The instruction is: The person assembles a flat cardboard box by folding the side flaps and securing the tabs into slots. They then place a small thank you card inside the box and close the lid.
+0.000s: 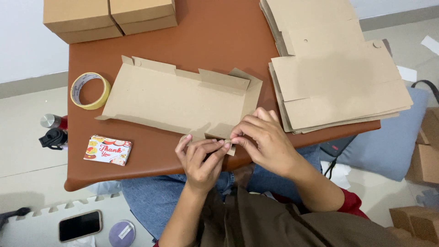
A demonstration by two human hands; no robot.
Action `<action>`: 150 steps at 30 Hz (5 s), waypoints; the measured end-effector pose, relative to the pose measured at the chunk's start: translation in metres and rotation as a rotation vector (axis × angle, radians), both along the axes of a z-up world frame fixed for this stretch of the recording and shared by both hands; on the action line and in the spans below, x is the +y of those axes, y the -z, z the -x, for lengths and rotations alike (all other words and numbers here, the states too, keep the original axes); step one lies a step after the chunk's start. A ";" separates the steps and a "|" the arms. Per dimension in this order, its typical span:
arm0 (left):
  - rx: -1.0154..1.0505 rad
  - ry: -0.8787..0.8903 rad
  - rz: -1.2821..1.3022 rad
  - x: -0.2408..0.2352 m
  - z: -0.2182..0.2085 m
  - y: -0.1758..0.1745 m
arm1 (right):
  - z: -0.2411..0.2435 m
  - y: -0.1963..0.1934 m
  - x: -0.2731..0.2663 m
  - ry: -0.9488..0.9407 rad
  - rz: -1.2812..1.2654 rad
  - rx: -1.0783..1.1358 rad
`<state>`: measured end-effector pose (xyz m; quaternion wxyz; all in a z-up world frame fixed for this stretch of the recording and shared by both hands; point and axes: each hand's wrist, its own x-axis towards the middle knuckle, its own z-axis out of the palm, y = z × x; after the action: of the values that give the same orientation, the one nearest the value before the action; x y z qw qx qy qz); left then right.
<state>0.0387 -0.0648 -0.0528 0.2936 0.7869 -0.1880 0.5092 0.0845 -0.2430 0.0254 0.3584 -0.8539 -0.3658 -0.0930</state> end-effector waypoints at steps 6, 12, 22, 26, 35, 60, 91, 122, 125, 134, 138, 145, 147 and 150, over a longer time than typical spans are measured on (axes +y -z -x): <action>-0.004 0.002 0.009 -0.002 -0.001 -0.001 | 0.001 -0.002 0.001 -0.021 0.012 0.009; 0.012 -0.022 0.004 -0.005 0.000 -0.005 | 0.002 0.001 0.001 -0.015 -0.003 -0.012; 0.031 -0.046 0.011 -0.003 0.000 -0.001 | 0.009 -0.001 0.005 -0.006 0.072 -0.170; 0.062 -0.059 0.035 -0.003 0.002 -0.001 | 0.008 -0.003 0.003 -0.043 0.099 -0.159; 0.185 0.095 0.025 0.001 0.008 -0.001 | -0.001 -0.046 0.003 -0.212 0.223 0.054; 0.514 0.361 -0.162 0.026 0.040 -0.059 | -0.019 -0.026 0.027 -0.423 0.747 0.191; 0.407 -0.044 -0.196 0.048 0.075 -0.073 | -0.023 -0.015 -0.025 -0.402 0.117 -0.167; 0.355 -0.021 -0.125 0.011 0.060 -0.059 | 0.022 0.012 -0.003 -0.404 -0.117 -0.247; 0.385 -0.004 -0.122 0.011 0.059 -0.064 | 0.024 0.018 0.000 -0.395 -0.152 -0.297; 0.512 -0.036 -0.066 0.011 0.057 -0.071 | 0.031 0.041 0.015 -0.313 -0.396 -0.428; 0.558 -0.063 -0.014 0.012 0.054 -0.067 | 0.029 0.044 0.019 -0.325 -0.385 -0.450; 0.589 -0.106 -0.014 0.011 0.053 -0.067 | 0.029 0.049 0.024 -0.282 -0.405 -0.487; 0.594 -0.106 -0.001 0.011 0.053 -0.067 | 0.029 0.051 0.026 -0.279 -0.409 -0.530; 0.610 -0.117 -0.009 0.010 0.053 -0.068 | 0.030 0.057 0.026 -0.246 -0.414 -0.559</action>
<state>-0.0138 -0.0551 0.0150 0.3032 0.9142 -0.0481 0.2647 0.0549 -0.2170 -0.0316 0.4184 -0.6545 -0.5228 -0.3511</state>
